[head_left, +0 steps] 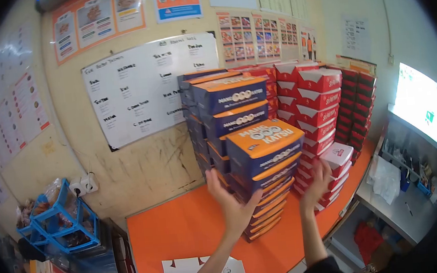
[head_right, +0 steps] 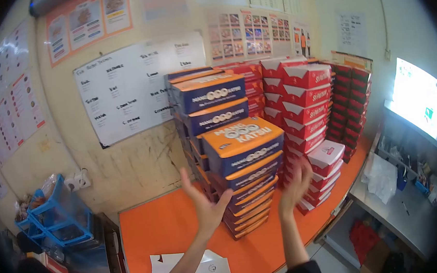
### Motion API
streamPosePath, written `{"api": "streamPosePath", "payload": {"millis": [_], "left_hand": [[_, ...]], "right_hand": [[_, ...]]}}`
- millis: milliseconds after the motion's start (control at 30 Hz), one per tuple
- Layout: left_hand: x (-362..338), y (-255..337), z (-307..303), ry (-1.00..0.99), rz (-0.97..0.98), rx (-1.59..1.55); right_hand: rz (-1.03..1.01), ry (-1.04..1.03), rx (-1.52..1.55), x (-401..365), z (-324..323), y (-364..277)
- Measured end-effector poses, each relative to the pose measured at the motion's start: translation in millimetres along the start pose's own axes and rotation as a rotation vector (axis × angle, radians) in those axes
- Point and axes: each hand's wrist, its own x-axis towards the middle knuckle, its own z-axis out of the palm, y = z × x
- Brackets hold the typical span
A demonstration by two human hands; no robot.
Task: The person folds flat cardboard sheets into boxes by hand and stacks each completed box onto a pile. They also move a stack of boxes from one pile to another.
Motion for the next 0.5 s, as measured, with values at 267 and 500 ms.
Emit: {"api": "streamPosePath", "payload": {"millis": [267,500], "left_hand": [[-81,133,-181,-0.518,-0.188,-0.880],[-104,184,-248,-0.666,-0.347,-1.050]], "right_hand": [[-0.067,-1.681,-0.527,-415,-116,20],[0.404,-2.234,-0.157,-435,-109,63]]}}
